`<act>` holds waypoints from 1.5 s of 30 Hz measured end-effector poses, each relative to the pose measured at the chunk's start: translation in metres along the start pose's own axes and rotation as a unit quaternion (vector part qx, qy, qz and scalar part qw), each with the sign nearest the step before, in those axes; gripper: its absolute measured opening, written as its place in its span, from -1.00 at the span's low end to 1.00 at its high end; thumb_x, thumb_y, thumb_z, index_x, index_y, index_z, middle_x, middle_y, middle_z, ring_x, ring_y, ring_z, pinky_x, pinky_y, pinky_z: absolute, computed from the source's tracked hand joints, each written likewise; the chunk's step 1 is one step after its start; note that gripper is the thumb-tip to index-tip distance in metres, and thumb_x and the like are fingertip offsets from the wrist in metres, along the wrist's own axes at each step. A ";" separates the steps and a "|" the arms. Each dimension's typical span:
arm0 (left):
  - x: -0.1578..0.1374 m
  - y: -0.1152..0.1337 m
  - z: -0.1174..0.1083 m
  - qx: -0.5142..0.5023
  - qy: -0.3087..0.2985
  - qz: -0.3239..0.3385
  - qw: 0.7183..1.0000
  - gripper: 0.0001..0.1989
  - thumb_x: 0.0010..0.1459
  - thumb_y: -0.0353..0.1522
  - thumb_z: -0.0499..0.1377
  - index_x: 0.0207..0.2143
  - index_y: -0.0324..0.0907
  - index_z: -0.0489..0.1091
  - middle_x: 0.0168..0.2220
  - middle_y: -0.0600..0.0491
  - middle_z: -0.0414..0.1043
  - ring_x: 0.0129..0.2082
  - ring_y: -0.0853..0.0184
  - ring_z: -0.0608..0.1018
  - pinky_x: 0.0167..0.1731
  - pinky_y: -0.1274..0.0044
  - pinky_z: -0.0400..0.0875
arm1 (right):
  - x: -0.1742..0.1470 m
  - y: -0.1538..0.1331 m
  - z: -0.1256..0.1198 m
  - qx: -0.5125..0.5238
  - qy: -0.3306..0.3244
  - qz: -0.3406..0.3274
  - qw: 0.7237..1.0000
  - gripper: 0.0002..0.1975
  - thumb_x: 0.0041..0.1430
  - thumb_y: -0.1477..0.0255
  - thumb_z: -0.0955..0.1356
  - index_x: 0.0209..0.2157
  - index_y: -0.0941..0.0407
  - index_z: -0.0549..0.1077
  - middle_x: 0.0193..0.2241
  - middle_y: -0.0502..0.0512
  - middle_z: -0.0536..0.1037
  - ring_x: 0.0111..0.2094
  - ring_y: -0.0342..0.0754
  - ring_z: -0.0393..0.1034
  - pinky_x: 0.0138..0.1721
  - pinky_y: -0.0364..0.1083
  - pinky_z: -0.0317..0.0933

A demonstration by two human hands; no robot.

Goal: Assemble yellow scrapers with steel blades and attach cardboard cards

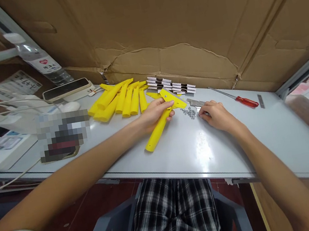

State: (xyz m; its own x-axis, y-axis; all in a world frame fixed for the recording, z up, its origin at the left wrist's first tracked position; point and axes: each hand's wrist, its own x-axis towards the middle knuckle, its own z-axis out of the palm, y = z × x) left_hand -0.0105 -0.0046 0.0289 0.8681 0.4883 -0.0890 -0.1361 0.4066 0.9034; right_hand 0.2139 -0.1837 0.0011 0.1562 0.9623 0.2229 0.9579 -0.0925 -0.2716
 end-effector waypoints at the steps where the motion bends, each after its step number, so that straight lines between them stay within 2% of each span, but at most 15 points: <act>1: 0.000 0.000 0.000 0.006 0.002 -0.001 1.000 -0.86 0.25 -0.44 0.33 -0.28 -0.21 0.39 -0.36 0.06 0.43 -0.53 0.49 0.49 -0.62 0.61 0.30 | 0.000 -0.001 0.000 -0.001 0.004 -0.003 1.000 -0.74 0.37 0.30 0.28 -0.21 0.10 0.58 -0.15 0.17 0.54 -0.11 0.01 0.35 0.02 0.08 0.26; 6: -0.003 0.001 0.003 0.046 -0.001 -0.004 0.999 -0.88 0.28 -0.46 0.29 -0.31 -0.23 0.39 -0.41 0.07 0.42 -0.59 0.49 0.48 -0.65 0.60 0.27 | 0.001 -0.010 -0.005 0.016 0.049 -0.004 0.999 -0.75 0.36 0.32 0.27 -0.21 0.11 0.55 -0.19 0.17 0.53 -0.12 0.01 0.36 0.00 0.07 0.26; 9: -0.006 0.000 0.005 0.086 -0.006 0.007 0.996 -0.91 0.25 -0.52 0.25 -0.32 -0.24 0.39 -0.44 0.08 0.42 -0.62 0.50 0.45 -0.67 0.60 0.26 | 0.001 -0.023 -0.010 0.078 0.089 0.004 0.993 -0.75 0.37 0.29 0.29 -0.22 0.12 0.54 -0.19 0.16 0.53 -0.14 -0.03 0.38 -0.05 0.02 0.28; 14: -0.007 -0.011 0.004 0.206 -0.027 0.079 0.975 -0.94 0.15 -0.54 0.23 -0.30 -0.26 0.45 -0.38 0.05 0.51 -0.62 0.50 0.45 -0.66 0.61 0.33 | -0.001 -0.051 -0.006 0.264 0.129 0.024 0.956 -0.66 0.34 0.10 0.39 -0.20 0.11 0.54 -0.14 0.14 0.51 -0.11 -0.09 0.41 -0.10 -0.08 0.36; 17: -0.008 -0.020 0.004 0.234 -0.044 0.088 0.967 -0.94 0.13 -0.48 0.25 -0.30 -0.25 0.46 -0.39 0.05 0.53 -0.62 0.49 0.45 -0.64 0.61 0.35 | 0.000 -0.065 0.001 0.322 0.133 0.019 0.937 -0.63 0.29 0.05 0.43 -0.21 0.09 0.57 -0.08 0.17 0.48 -0.02 -0.06 0.41 -0.08 -0.08 0.40; 21: -0.010 -0.025 0.006 0.232 -0.055 0.089 0.967 -0.92 0.12 -0.46 0.25 -0.29 -0.23 0.46 -0.43 0.08 0.51 -0.63 0.49 0.45 -0.63 0.62 0.35 | 0.001 -0.072 0.009 0.327 0.129 0.030 0.936 -0.61 0.25 0.01 0.45 -0.20 0.06 0.62 -0.01 0.19 0.44 0.03 -0.03 0.40 -0.12 -0.08 0.43; 31: -0.015 -0.022 0.010 0.230 -0.054 0.098 0.967 -0.92 0.13 -0.44 0.24 -0.28 -0.23 0.46 -0.36 0.05 0.53 -0.60 0.48 0.47 -0.62 0.61 0.37 | 0.000 -0.075 0.017 0.327 0.129 0.036 0.935 -0.66 0.25 0.07 0.46 -0.21 0.06 0.63 -0.06 0.18 0.45 -0.02 -0.05 0.41 -0.18 -0.11 0.43; 36: -0.016 -0.021 0.011 0.227 -0.060 0.107 0.966 -0.90 0.12 -0.43 0.25 -0.27 -0.24 0.44 -0.34 0.05 0.52 -0.59 0.48 0.48 -0.62 0.61 0.38 | -0.001 -0.078 0.017 0.322 0.145 0.033 0.935 -0.71 0.29 0.12 0.45 -0.21 0.07 0.63 -0.07 0.18 0.44 -0.02 -0.06 0.41 -0.23 -0.14 0.42; 42: -0.016 -0.019 0.012 0.244 -0.061 0.105 0.962 -0.93 0.16 -0.45 0.22 -0.27 -0.25 0.43 -0.40 0.10 0.48 -0.61 0.48 0.47 -0.66 0.62 0.37 | -0.003 -0.080 0.017 0.270 0.192 0.012 0.943 -0.78 0.31 0.21 0.44 -0.19 0.07 0.63 -0.10 0.15 0.46 -0.09 -0.11 0.44 -0.23 -0.15 0.40; 45: -0.017 -0.019 0.012 0.245 -0.063 0.110 0.961 -0.94 0.16 -0.48 0.20 -0.28 -0.25 0.42 -0.43 0.12 0.45 -0.62 0.48 0.46 -0.67 0.63 0.36 | -0.004 -0.081 0.015 0.258 0.196 0.001 0.946 -0.82 0.32 0.25 0.44 -0.19 0.06 0.62 -0.10 0.13 0.47 -0.10 -0.13 0.44 -0.24 -0.16 0.39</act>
State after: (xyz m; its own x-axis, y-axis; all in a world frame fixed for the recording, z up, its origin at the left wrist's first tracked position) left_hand -0.0164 -0.0301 0.0181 0.8989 0.4115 0.1504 -0.1086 -0.1232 0.9864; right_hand 0.1317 -0.1760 0.0079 0.3326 0.7837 0.5246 0.7288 0.1394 -0.6704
